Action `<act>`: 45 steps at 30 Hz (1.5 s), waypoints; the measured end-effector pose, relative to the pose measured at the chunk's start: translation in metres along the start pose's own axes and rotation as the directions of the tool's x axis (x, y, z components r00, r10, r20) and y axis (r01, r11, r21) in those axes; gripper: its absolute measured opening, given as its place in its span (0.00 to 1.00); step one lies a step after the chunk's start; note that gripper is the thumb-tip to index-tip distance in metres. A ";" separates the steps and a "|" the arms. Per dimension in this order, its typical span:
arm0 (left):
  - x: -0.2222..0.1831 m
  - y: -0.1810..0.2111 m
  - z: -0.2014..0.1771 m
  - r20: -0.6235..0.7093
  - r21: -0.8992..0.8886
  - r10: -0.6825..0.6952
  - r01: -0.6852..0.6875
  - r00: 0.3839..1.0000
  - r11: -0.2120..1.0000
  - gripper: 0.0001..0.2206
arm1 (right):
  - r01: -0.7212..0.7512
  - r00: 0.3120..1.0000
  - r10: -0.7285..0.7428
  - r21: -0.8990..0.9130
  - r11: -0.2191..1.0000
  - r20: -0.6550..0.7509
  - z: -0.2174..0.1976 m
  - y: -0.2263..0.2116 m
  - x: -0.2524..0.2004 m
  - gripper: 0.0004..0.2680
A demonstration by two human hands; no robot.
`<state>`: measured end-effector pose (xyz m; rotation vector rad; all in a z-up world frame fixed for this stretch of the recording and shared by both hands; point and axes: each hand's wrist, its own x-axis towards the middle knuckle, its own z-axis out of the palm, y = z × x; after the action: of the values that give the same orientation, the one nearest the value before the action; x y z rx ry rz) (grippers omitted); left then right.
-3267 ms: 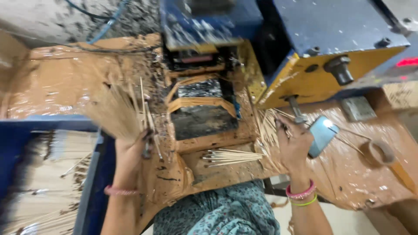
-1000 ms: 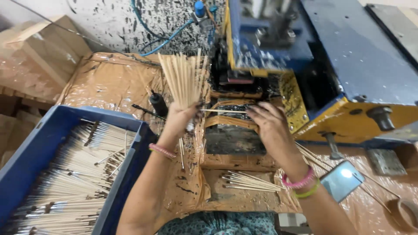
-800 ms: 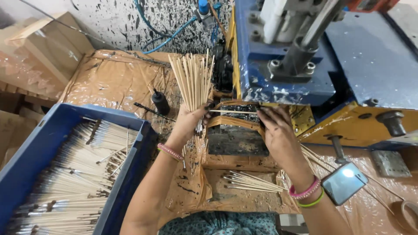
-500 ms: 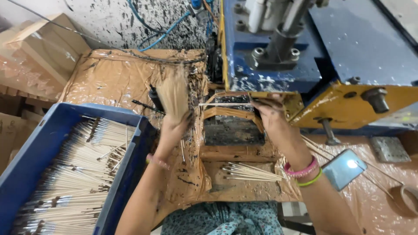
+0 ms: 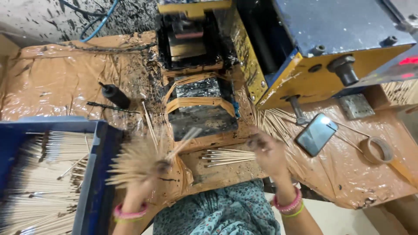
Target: Operating a machine to manufacture incense sticks by feeding and collecting processed material.
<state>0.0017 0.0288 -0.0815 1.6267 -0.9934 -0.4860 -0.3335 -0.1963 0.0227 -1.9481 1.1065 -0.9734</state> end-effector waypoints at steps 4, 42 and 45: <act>0.044 0.087 0.014 0.464 -0.301 0.134 0.013 0.876 0.954 0.15 | -0.079 0.947 -0.121 0.582 0.809 0.296 0.018 -0.027 0.020 0.18; 0.067 0.089 -0.011 -0.267 -0.339 -0.124 0.027 0.956 0.940 0.03 | 0.199 0.962 -0.243 -0.282 0.939 -0.129 -0.042 0.032 0.018 0.10; 0.046 0.074 -0.003 -0.094 -0.383 -0.044 0.004 0.995 0.924 0.03 | 0.079 0.991 -0.099 -0.194 0.978 -0.094 -0.033 0.029 0.012 0.12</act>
<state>0.0036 -0.0091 -0.0033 1.2982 -0.7483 -0.5703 -0.3685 -0.2249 0.0181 -2.1366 1.2174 -1.0606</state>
